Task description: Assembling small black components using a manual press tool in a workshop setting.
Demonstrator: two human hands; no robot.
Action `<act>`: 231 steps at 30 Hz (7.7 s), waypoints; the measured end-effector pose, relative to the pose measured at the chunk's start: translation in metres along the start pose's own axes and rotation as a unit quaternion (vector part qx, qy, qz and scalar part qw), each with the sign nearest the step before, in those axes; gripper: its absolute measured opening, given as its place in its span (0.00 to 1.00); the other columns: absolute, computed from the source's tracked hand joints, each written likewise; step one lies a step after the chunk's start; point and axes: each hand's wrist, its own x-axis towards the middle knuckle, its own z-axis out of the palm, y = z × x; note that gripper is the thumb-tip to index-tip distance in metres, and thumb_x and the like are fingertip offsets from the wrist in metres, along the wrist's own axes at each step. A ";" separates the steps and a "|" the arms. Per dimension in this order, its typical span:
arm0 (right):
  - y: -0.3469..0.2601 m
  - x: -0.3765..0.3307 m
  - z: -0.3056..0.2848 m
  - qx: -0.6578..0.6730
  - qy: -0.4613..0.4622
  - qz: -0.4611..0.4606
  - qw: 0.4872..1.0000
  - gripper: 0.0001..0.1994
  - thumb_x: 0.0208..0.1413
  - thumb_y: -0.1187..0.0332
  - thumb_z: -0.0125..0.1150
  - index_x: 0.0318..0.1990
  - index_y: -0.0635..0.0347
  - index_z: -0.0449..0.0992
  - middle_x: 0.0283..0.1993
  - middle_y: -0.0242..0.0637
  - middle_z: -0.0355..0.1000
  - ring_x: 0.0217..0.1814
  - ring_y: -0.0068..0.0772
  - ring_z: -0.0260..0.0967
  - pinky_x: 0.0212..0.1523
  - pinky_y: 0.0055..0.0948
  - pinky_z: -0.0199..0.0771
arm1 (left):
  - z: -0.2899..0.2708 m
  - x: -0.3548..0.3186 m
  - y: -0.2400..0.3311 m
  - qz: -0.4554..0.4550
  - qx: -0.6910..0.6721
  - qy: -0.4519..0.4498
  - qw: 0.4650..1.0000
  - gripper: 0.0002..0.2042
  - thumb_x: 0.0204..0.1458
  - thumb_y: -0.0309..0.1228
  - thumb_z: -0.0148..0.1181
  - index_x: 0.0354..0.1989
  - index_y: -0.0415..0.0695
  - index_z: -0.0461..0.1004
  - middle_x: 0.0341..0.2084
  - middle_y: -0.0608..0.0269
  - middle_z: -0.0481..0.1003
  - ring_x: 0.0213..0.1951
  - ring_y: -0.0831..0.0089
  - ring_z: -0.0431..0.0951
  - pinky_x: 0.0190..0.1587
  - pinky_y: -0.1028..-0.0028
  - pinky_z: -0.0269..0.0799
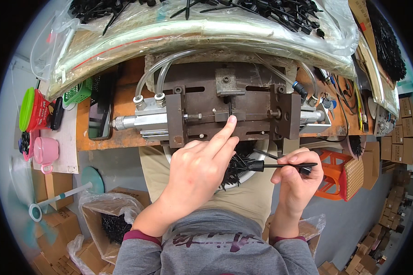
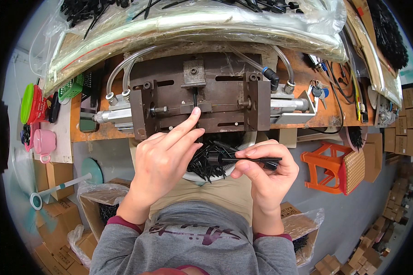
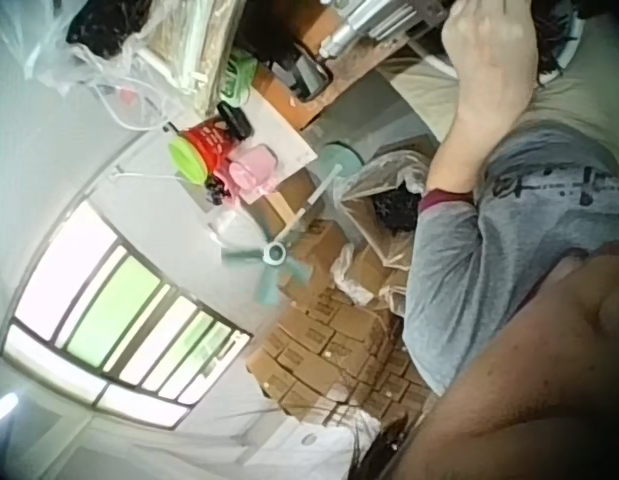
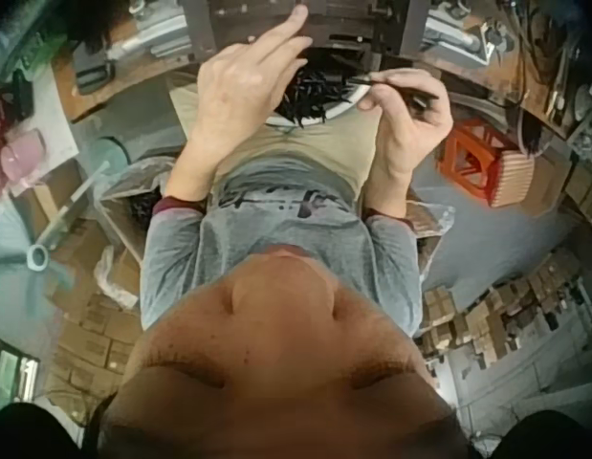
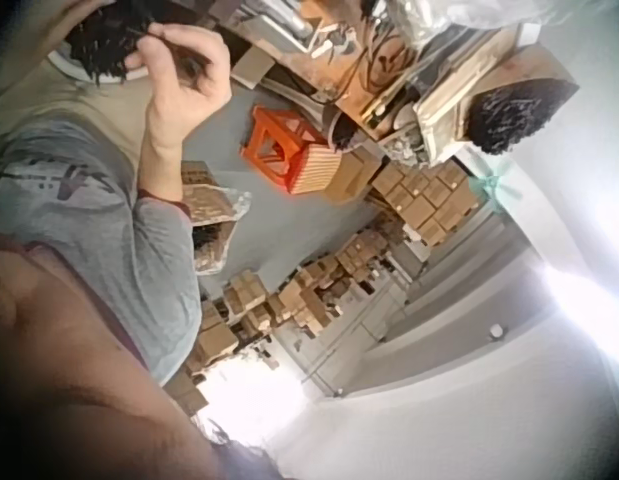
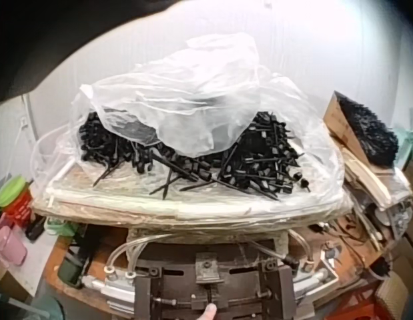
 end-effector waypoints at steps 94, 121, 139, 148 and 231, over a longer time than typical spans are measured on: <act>-0.072 0.263 0.084 -0.800 -0.271 -0.089 0.529 0.18 0.38 0.64 0.68 0.36 0.70 0.80 0.36 0.53 0.78 0.39 0.46 0.77 0.42 0.34 0.77 | 0.017 -0.071 -0.020 0.036 -0.162 -0.230 0.959 0.31 0.46 0.38 0.68 0.61 0.49 0.66 0.53 0.59 0.75 0.44 0.61 0.80 0.44 0.67 0.78; -0.074 0.268 0.094 -0.804 -0.293 -0.120 0.504 0.13 0.36 0.76 0.70 0.34 0.67 0.80 0.42 0.38 0.71 0.49 0.43 0.71 0.48 0.38 0.73 | 0.025 -0.076 -0.020 0.059 -0.179 -0.224 0.956 0.25 0.47 0.43 0.67 0.53 0.44 0.73 0.48 0.61 0.77 0.41 0.64 0.80 0.42 0.68 0.77; -0.082 0.262 0.097 -0.778 -0.315 -0.167 0.518 0.10 0.36 0.76 0.65 0.31 0.66 0.75 0.28 0.47 0.73 0.35 0.47 0.73 0.38 0.39 0.73 | 0.023 -0.077 -0.019 0.049 -0.179 -0.214 0.959 0.25 0.49 0.47 0.65 0.51 0.44 0.75 0.46 0.61 0.78 0.40 0.64 0.80 0.42 0.69 0.77; -0.087 0.281 0.057 -0.552 -0.231 -0.129 0.791 0.13 0.49 0.61 0.72 0.38 0.59 0.81 0.31 0.26 0.75 0.29 0.16 0.69 0.32 0.21 0.72 | 0.024 -0.074 -0.016 0.068 -0.181 -0.201 0.960 0.26 0.49 0.48 0.65 0.51 0.44 0.75 0.46 0.62 0.78 0.39 0.66 0.80 0.41 0.70 0.77; 0.008 0.027 0.005 -0.353 -0.192 -0.274 0.874 0.11 0.42 0.74 0.72 0.36 0.60 0.83 0.41 0.41 0.79 0.35 0.33 0.78 0.33 0.24 0.79 | -0.021 -0.019 0.006 -0.013 -0.339 0.018 0.940 0.16 0.35 0.24 0.75 0.38 0.40 0.83 0.32 0.61 0.76 0.31 0.71 0.77 0.33 0.75 0.73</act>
